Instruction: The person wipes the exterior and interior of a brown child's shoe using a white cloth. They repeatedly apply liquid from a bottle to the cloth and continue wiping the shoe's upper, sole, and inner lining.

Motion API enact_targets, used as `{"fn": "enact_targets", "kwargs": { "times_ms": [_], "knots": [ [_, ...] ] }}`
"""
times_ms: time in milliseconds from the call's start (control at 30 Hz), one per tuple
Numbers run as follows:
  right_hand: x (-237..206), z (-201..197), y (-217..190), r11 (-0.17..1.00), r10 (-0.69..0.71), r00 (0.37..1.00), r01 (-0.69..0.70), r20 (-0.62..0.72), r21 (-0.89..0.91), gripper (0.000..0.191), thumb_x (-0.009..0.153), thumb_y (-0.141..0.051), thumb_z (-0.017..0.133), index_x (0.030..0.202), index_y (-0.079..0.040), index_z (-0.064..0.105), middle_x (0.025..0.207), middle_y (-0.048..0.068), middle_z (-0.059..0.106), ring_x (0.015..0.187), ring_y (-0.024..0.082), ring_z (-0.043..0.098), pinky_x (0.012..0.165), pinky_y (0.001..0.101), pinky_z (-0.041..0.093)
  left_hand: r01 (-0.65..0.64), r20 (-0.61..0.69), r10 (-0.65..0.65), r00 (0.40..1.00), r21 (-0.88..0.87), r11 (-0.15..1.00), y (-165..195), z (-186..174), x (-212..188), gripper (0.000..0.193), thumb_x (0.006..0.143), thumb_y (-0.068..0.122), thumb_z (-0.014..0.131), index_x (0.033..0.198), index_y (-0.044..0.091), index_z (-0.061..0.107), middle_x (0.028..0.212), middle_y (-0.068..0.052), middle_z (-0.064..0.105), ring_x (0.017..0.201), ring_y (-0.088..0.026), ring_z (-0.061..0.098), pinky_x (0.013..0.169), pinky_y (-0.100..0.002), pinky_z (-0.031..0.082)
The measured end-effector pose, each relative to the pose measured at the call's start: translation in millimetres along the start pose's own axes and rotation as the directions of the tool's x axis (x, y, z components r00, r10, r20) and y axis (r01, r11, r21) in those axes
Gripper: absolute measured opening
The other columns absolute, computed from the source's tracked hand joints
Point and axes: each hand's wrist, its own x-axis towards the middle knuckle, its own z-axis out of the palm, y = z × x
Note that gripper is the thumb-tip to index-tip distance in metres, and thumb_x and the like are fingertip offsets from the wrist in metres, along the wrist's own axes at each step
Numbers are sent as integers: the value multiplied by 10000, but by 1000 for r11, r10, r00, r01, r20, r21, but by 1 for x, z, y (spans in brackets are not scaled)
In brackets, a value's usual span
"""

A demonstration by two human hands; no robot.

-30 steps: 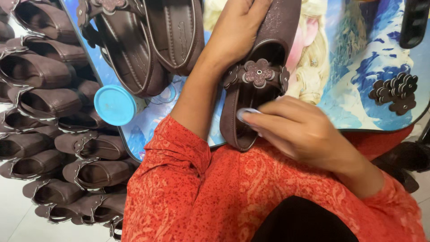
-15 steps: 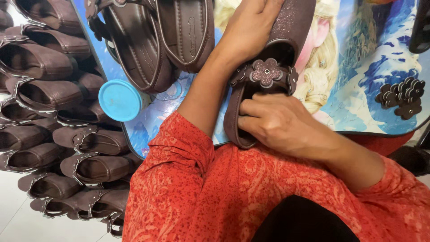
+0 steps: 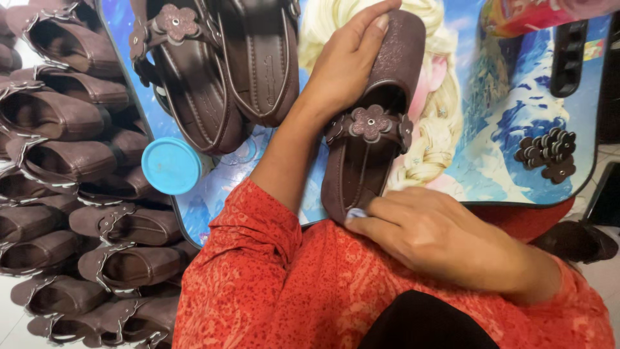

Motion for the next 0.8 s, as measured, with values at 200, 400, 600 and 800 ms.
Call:
{"fn": "enact_targets", "kwargs": {
  "times_ms": [200,400,600,800],
  "knots": [
    [-19,-26,-15,948,254,941,-288,-222,-137,286,778,-125,756,1046,-49,692,870,99,633,786,291,642,677,402,509,27,18,-26,999,-19,999,8,-4,2,387,1109,240,461,1421,57,599,1345,-138,720,1283,-220,665,1128,-305,461],
    [1,9,-11,995,77,988,-85,-132,-54,385,787,-234,802,1061,0,668,844,109,582,762,298,604,644,423,476,47,-18,-47,999,-2,999,6,-6,4,382,1087,238,469,1384,60,630,1326,-136,717,1272,-204,643,1115,-298,447],
    [-17,4,-3,984,4,992,-27,-128,-178,341,759,-145,744,1040,23,651,889,103,580,772,274,596,641,397,474,-74,-154,62,986,-72,995,38,-14,8,406,1134,266,448,1419,27,610,1422,-113,653,1353,-198,566,1181,-312,392],
    [-41,-10,9,842,-63,961,-94,-270,-532,420,742,-96,708,1131,59,683,1043,121,651,779,221,606,627,350,480,-186,-350,88,933,-257,948,134,-30,-9,423,1168,256,445,1510,20,526,1449,-107,612,1323,-166,582,1183,-321,452]
  ]
}}
